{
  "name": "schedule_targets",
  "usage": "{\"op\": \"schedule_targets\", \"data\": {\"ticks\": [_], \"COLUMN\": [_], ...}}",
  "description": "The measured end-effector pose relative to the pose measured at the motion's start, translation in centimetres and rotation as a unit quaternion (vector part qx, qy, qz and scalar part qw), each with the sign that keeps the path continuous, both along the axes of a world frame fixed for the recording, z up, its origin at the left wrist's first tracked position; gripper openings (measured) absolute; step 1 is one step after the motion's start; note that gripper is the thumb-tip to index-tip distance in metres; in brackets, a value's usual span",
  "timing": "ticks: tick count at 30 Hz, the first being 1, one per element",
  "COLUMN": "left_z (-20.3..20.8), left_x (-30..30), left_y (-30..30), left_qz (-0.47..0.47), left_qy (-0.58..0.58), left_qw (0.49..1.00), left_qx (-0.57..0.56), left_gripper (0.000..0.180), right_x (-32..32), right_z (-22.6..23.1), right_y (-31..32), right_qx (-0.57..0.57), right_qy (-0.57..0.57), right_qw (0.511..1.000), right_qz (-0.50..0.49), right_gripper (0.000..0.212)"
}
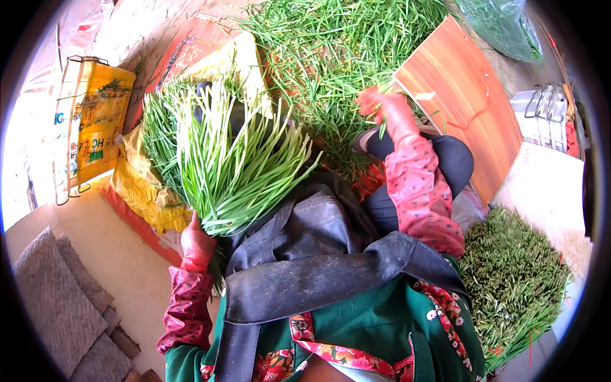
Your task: The person bundles green vegetable stalks using a red tie and places them onto a large pile, then gathers more loose stalks from a pile on the floor to continue the process.
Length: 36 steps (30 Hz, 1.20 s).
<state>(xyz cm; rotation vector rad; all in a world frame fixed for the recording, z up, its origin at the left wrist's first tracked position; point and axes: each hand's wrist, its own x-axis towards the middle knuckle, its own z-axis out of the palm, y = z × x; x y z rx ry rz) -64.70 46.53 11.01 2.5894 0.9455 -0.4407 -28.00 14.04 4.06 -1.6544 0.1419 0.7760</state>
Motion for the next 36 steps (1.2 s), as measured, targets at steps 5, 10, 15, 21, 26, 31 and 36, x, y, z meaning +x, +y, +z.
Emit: {"op": "schedule_targets", "data": {"ticks": [5,10,15,21,26,31,36], "left_z": [0.4,-0.2,0.1,-0.1,0.1,0.0,0.7], "left_x": [0.4,0.0,0.2,-0.1,0.5,0.0,1.3], "left_y": [-0.5,-0.5,-0.3,-0.6,-0.7,-0.5,-1.1], "left_qz": [-0.004,-0.004,-0.014,-0.014,-0.004,-0.005,0.0], "left_qy": [-0.017,0.022,0.005,0.014,0.023,0.012,0.055], "left_qw": [1.0,0.999,0.999,0.999,0.999,0.999,0.997], "left_qx": [-0.016,0.037,0.028,0.043,0.041,0.034,0.05], "left_gripper": [0.062,0.064,0.065,0.063,0.062,0.064,0.066], "right_x": [-10.0,-7.9,-4.1,-11.7,-13.4,-12.4,-8.1], "right_z": [-3.0,-1.6,-2.4,1.6,-1.3,-2.3,-2.1], "right_y": [7.1,6.9,0.7,5.1,7.7,5.7,2.4], "right_qx": [0.03,0.026,0.054,-0.044,-0.188,-0.101,-0.141], "right_qy": [-0.002,0.088,0.011,-0.187,-0.424,-0.347,-0.077], "right_qw": [0.974,0.996,0.988,0.964,0.853,0.892,0.979], "right_qz": [0.226,-0.001,-0.146,0.184,0.24,0.272,0.124], "right_gripper": [0.043,0.026,0.02,0.023,0.017,0.02,0.022]}}
